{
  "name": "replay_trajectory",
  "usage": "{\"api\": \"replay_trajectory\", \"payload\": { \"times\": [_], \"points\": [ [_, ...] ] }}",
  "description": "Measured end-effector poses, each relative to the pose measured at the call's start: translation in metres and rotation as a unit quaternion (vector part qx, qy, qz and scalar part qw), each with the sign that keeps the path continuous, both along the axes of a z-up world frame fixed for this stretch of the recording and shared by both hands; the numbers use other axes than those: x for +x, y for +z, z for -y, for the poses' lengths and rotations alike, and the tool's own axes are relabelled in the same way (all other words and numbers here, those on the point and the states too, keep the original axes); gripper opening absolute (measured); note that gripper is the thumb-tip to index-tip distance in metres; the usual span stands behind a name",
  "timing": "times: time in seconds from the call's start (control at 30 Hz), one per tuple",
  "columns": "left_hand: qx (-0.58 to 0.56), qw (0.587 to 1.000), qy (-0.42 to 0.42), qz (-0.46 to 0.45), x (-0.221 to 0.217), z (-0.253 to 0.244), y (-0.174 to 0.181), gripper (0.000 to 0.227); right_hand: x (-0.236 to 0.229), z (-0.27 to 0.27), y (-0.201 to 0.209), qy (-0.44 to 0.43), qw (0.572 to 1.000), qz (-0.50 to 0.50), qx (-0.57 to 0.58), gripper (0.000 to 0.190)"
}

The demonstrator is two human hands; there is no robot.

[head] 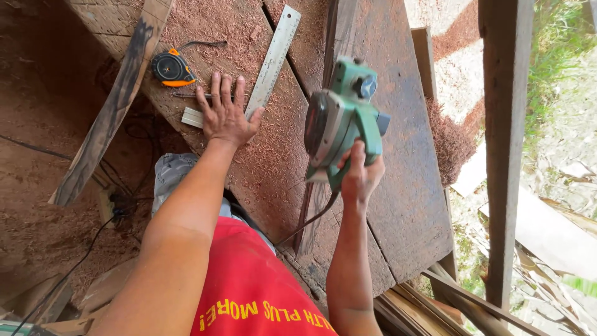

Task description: The person marks a curved line on a long piece of wood using a pencil and a flexible template. They then use a handheld electric planer to smooth the wood surface along the marked area.

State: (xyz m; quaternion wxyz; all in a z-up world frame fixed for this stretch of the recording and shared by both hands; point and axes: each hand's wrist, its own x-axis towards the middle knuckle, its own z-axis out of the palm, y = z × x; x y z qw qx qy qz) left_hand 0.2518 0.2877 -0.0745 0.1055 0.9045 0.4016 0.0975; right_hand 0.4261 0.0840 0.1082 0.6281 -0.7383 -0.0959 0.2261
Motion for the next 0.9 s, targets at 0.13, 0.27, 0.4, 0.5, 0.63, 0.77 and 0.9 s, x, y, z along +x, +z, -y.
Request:
{"api": "replay_trajectory", "payload": {
  "times": [0.13,0.27,0.4,0.5,0.63,0.77,0.9],
  "points": [
    [0.012,1.0,-0.003,-0.002,0.0,-0.001,-0.002,0.087,0.027,-0.036,0.005,-0.002,1.0,0.025,-0.015,0.031],
    [-0.002,1.0,-0.008,-0.011,-0.002,-0.002,0.003,0.087,0.039,-0.053,0.013,-0.008,1.0,0.027,-0.004,0.031],
    [-0.009,1.0,-0.011,-0.012,0.0,-0.004,-0.001,0.086,0.02,-0.022,0.024,-0.006,1.0,0.023,-0.011,0.031],
    [-0.004,1.0,-0.008,-0.021,-0.004,-0.004,-0.004,0.085,-0.02,0.041,0.022,0.022,0.999,0.029,-0.03,0.029],
    [-0.02,1.0,-0.001,-0.019,-0.001,-0.006,0.002,0.084,-0.074,0.13,-0.01,0.04,0.994,0.008,-0.098,0.027],
    [-0.044,0.999,0.001,-0.024,-0.002,-0.004,-0.001,0.085,-0.098,0.156,-0.029,0.034,0.996,-0.02,-0.079,0.032],
    [-0.04,0.999,-0.005,-0.025,0.0,-0.005,-0.004,0.086,-0.09,0.138,-0.026,0.021,0.999,-0.026,-0.024,0.034]
  ]
}}
